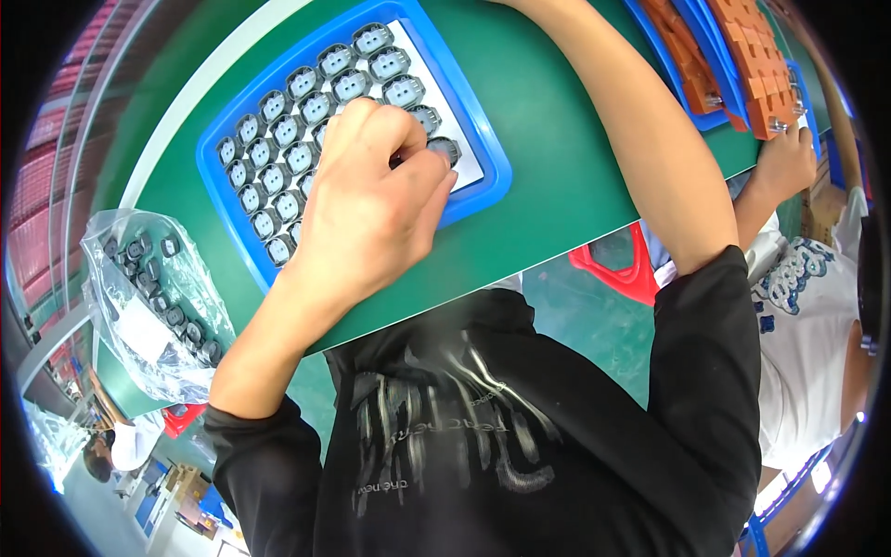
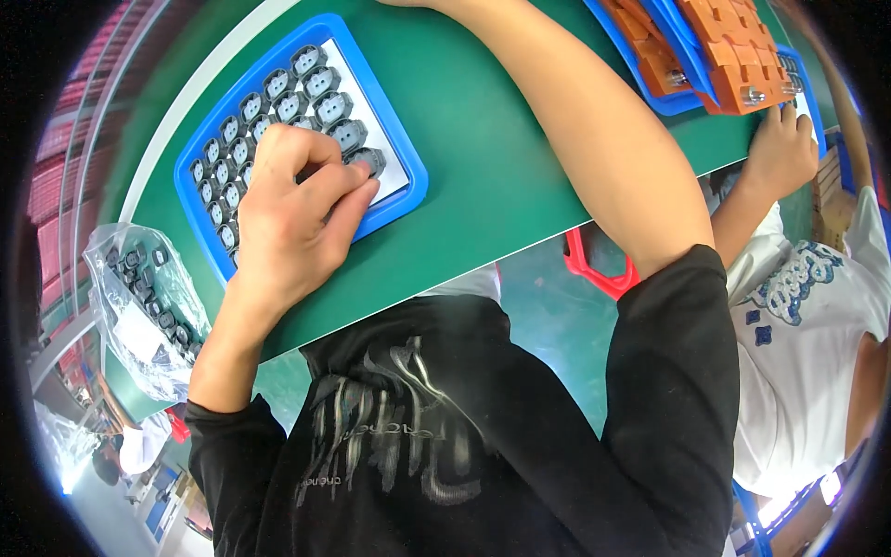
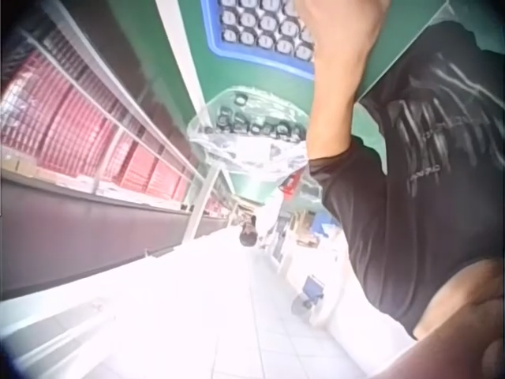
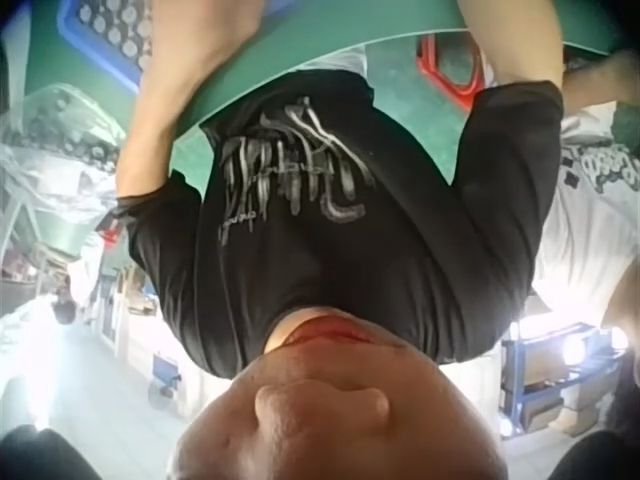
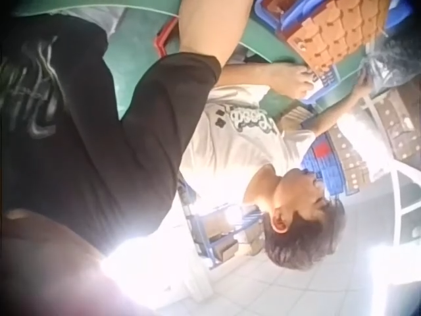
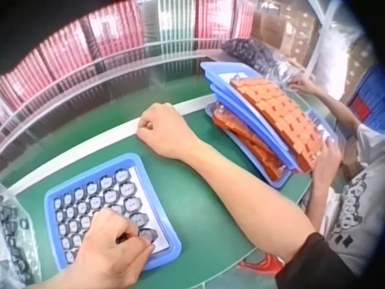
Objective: The person sorts small electronic components by hand, transferring them from a plastic bag into a blue tray, then placing them onto a circuit board assembly jig.
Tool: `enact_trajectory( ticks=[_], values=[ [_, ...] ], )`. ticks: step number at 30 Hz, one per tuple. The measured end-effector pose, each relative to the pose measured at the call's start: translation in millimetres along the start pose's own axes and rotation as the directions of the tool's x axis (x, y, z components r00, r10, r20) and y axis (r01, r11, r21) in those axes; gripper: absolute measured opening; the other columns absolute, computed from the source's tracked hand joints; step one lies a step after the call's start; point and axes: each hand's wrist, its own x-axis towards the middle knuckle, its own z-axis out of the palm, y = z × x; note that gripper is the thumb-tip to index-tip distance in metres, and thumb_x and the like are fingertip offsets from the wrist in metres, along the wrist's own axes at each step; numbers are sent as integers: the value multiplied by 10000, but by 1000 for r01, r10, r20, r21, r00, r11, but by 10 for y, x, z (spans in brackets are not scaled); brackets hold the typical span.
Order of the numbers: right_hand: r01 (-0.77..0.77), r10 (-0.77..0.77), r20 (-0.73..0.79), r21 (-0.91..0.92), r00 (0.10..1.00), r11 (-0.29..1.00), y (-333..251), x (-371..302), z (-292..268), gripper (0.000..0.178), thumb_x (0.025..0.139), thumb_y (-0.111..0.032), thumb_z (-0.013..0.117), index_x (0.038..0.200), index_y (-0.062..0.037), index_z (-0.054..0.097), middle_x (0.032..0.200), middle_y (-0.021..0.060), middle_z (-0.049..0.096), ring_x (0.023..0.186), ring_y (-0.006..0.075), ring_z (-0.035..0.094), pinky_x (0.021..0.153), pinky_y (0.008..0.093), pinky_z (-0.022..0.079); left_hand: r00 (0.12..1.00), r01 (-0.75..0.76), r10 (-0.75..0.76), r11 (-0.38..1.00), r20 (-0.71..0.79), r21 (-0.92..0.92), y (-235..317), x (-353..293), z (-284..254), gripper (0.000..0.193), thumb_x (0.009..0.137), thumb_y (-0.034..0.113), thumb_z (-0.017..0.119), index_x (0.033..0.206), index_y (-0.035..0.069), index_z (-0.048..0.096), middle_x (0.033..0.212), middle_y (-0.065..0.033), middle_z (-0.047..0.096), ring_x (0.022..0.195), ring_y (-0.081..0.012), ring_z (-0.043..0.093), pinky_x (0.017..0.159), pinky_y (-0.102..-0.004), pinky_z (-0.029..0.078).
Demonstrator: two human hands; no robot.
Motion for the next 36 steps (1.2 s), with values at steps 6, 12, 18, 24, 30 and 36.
enact_trajectory(
  ticks=[6,12,18,24,30,36],
  values=[
    [6,-6,2,-26,1000,1000,-21,2,56,193,768,-173,648,748,7,716,854,220,662,865,394,614,812,468,493,999,37,-38,997,-10,-63,4,-19,-30,171,665,15,783,761,25,642,856,-69,523,810,-270,514,732,-378,451],
    [-51,51,50,-5,997,999,-26,-46,-57,182,800,-189,658,795,-11,698,893,182,644,919,362,590,846,446,475,894,380,-366,925,-260,4,-71,-358,-599,188,762,46,799,929,41,712,879,-86,664,770,-215,626,720,-306,510],
    [-36,36,70,10,997,999,-71,25,86,157,814,-172,658,815,-16,684,922,157,638,937,344,583,872,420,466,420,786,-904,404,-76,-468,-330,-1098,-1113,261,927,63,668,1138,-73,597,839,-95,670,693,-146,637,631,-263,519],
    [48,-36,109,-106,993,993,263,-23,-49,188,876,-219,654,900,-34,672,1034,109,674,1035,308,617,934,394,475,407,749,-862,125,303,-651,-430,-856,-989,231,934,76,660,1050,-105,577,710,-107,643,505,-182,628,417,-285,491],
    [54,-53,53,-9,997,999,128,-25,188,140,834,-201,666,864,-66,690,984,98,673,1014,294,598,919,401,464,357,834,-881,152,310,-530,-504,-984,-1059,114,917,30,646,876,-53,579,654,-84,637,470,-176,616,403,-282,482],
    [-78,78,19,30,997,996,96,-174,-16,107,828,-160,680,867,-61,679,1050,73,650,1066,302,542,964,400,441,459,772,-842,222,282,-595,-574,-930,-1002,62,902,-5,627,897,-57,594,690,-83,661,503,-135,611,449,-253,490]
  ],
)
